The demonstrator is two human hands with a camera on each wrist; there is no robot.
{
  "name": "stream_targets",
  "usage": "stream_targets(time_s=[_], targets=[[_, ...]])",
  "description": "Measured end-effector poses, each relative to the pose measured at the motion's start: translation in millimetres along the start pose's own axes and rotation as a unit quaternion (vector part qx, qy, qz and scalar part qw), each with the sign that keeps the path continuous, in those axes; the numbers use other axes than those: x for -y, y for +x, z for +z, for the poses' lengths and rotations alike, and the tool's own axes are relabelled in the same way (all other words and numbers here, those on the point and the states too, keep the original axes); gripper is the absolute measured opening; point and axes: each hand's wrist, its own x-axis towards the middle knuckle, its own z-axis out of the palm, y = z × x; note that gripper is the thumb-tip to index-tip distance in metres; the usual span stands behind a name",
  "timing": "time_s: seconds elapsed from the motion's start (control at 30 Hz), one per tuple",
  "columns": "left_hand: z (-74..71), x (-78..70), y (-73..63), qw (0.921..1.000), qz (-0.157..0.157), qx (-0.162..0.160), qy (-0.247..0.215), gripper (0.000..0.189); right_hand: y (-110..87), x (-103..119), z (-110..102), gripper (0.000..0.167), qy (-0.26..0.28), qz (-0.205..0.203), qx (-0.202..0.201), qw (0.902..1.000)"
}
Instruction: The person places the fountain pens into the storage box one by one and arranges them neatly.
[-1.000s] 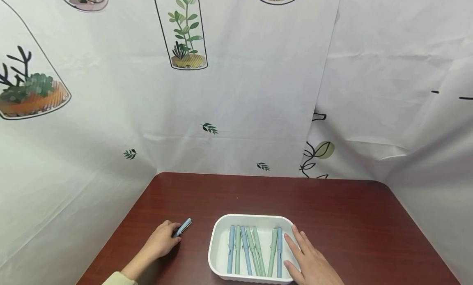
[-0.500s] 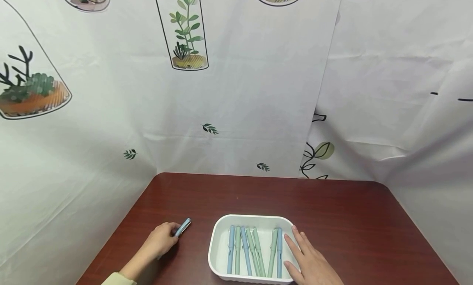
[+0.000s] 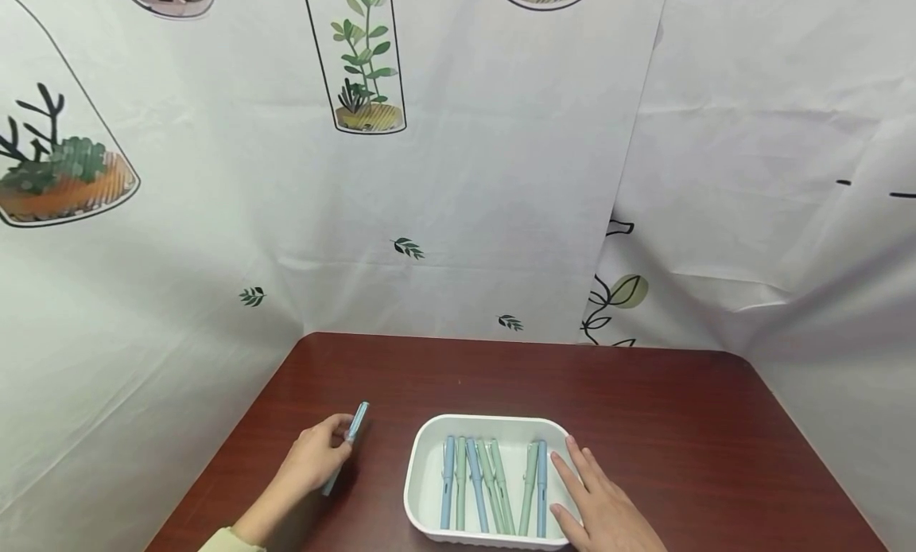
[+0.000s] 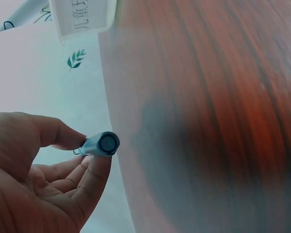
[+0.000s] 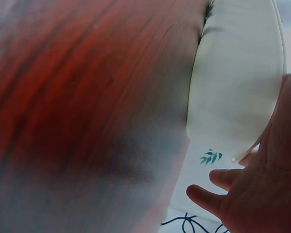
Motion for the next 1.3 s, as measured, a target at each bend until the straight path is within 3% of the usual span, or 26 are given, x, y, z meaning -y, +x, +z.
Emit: stream_targets(time_s=[0.3,0.53,0.83,1.03,1.2,1.3], targets=[[0.0,-6.7,-2.9,0.9996,0.002,-0.02,-0.018,0.043,-0.3,0.2,1.4,0.067,-0.002,-0.001,-0.005,1.0],[-1.4,-13.1,-3.1,0.9976,-0.015,-0.015,-0.066,0.047,-0.3,0.0,0.6,0.068,-0.006,-0.001,0.001,1.0],[-4.3,-28.9,-6.1,0.9918,-0.002,-0.019,-0.126,0.047,0.6,-1.1,-2.8,0.069,-0.003,-0.001,0.015,0.9999],[-5.1,-38.2,-8.4,0.9773,0.012,-0.015,-0.211,0.044,-0.3,-1.3,0.7,0.068,-0.027,-0.015,-0.016,0.9994],[-4.3,-44.7,-9.7,0.9535,0.022,0.011,-0.3,0.045,-0.9,-1.5,2.1,0.068,-0.024,-0.018,-0.023,0.9993],[-3.8,-47.3,-10.7,0.9446,0.03,0.016,-0.326,0.048,-1.6,-2.0,3.1,0.068,-0.028,-0.023,-0.03,0.9989]])
